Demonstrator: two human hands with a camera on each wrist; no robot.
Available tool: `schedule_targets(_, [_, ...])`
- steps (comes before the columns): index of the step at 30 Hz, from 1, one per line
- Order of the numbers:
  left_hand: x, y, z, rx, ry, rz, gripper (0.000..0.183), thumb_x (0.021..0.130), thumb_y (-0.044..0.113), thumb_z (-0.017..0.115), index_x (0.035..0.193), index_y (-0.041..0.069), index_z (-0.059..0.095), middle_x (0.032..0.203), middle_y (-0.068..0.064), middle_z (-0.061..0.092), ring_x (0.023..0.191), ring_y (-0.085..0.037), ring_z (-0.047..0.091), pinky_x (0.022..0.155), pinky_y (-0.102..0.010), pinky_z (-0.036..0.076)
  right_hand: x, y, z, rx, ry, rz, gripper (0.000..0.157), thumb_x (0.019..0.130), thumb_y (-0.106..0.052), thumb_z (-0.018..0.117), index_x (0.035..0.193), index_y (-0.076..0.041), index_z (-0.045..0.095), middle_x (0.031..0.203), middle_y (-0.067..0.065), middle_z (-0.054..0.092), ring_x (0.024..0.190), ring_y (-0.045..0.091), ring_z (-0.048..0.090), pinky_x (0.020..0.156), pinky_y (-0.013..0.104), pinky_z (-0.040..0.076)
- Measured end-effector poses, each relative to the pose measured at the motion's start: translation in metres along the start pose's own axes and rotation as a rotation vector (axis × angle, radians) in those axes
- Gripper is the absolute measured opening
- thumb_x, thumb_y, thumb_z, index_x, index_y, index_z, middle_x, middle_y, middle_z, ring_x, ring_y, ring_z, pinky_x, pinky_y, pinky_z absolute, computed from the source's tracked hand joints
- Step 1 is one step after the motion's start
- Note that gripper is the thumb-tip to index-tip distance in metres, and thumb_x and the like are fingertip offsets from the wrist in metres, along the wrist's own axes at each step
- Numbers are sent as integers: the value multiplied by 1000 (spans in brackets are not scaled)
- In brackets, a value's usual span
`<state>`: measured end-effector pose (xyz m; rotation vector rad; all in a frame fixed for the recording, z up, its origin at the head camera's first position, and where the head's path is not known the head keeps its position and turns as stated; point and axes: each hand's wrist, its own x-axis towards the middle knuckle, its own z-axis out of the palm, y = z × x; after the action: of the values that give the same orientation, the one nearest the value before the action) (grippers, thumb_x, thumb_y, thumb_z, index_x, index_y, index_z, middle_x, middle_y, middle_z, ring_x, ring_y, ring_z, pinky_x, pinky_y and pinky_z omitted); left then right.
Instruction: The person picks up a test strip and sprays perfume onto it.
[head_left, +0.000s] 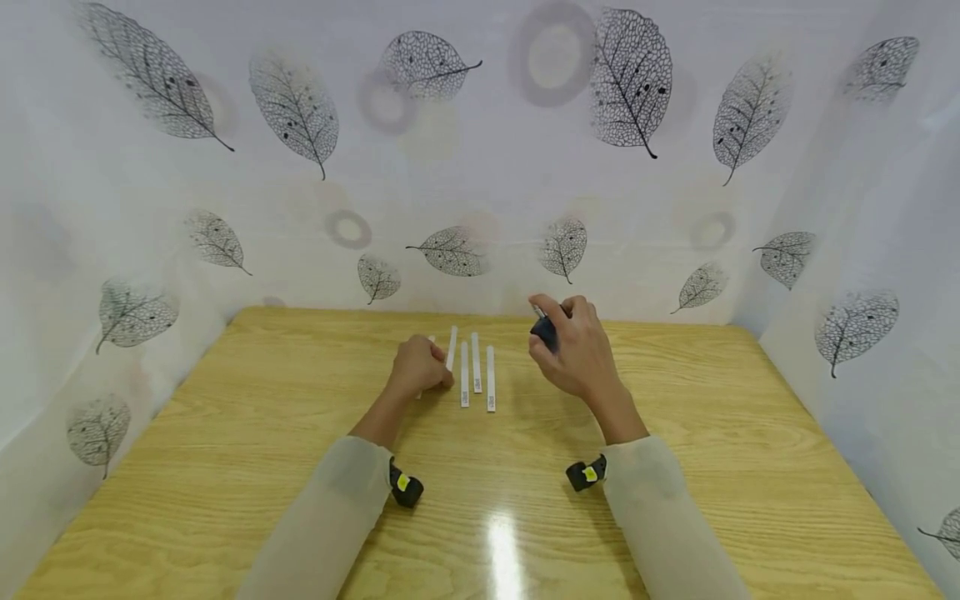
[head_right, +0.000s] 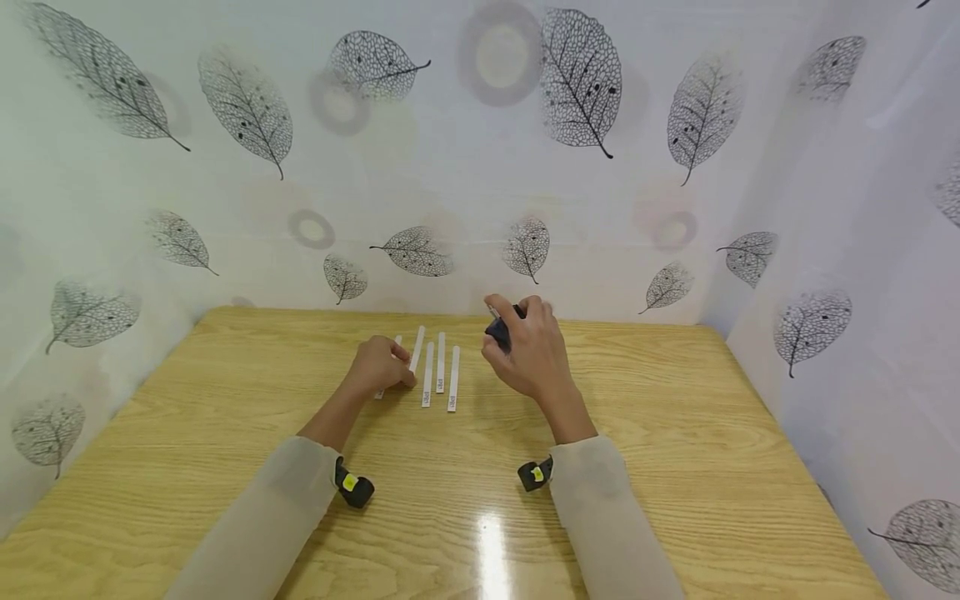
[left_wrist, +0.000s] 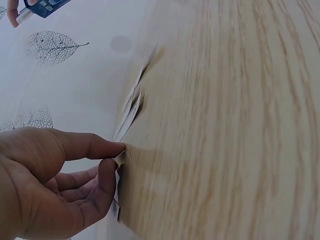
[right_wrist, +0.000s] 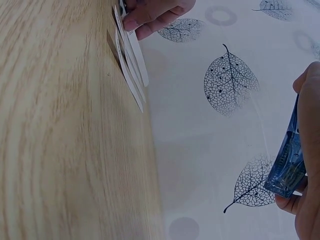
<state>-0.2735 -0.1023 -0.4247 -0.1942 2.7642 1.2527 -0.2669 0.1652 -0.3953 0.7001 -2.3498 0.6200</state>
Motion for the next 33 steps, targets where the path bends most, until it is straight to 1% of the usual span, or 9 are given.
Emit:
schedule_targets(4, [0,-1,-2,0,-36,10,19,73,0,85,90,-2,77,83,-11,74,69,-22,68,61,-30,58,0,0,0,5,-5,1,49,96,-44,46,142,-27,52,112,26,49,87,41,50,64,53,45])
schedule_targets(6, [0,-1,-3,-6,-62,17,11,75,1,82,85,-1,78,74,-9,74,61,-20,68,58,-29,57,0,0,0,7,-8,2,49,96,-43,46,142,-27,52,112,26,49,88,41,50,64,53,45])
schedule_targets(9, [1,-3,-6,-30,-92,18,2,78,1,76,78,0,78,66,-7,71,56,-18,65,55,-28,54,0,-1,0,6,-12,3,49,96,-43,47,142,-27,52,112,25,49,88,41,50,64,53,45])
schedule_targets(14, [3,-5,-13,-40,-114,35,22,87,9,67,67,2,73,59,-6,66,53,-18,58,56,-28,48,0,-1,-1,9,-16,3,49,96,-43,46,142,-26,52,112,25,49,88,40,49,63,52,45])
schedule_targets(17, [3,-5,-16,-38,-127,35,29,90,15,65,62,5,69,58,-6,64,53,-18,55,57,-29,46,0,0,-1,10,-11,1,50,96,-44,46,142,-25,53,112,25,49,87,40,49,62,51,44])
schedule_targets(21, [1,-6,-19,-100,-162,20,31,93,17,63,64,6,65,64,-7,64,57,-18,57,57,-29,50,0,-1,-1,7,-1,2,50,97,-45,45,142,-26,52,111,25,49,86,39,49,60,51,45])
schedule_targets(25, [-3,-5,-21,-220,-220,21,24,96,13,61,74,2,64,72,-9,62,65,-20,61,64,-32,59,0,-3,-1,9,5,5,50,97,-46,46,142,-27,51,110,24,48,85,39,49,58,51,45])
schedule_targets(28, [-8,-4,-24,-271,-261,45,20,98,10,59,82,0,65,74,-9,59,68,-21,60,70,-35,60,-1,-4,-1,10,7,7,49,97,-45,46,142,-27,51,110,24,49,85,39,50,57,51,45])
schedule_targets(33, [-16,1,-28,-271,-306,117,18,98,10,56,87,-1,65,75,-8,57,68,-19,54,68,-35,55,-1,-7,-1,15,3,3,49,96,-43,46,141,-27,52,110,24,49,85,38,50,56,50,45])
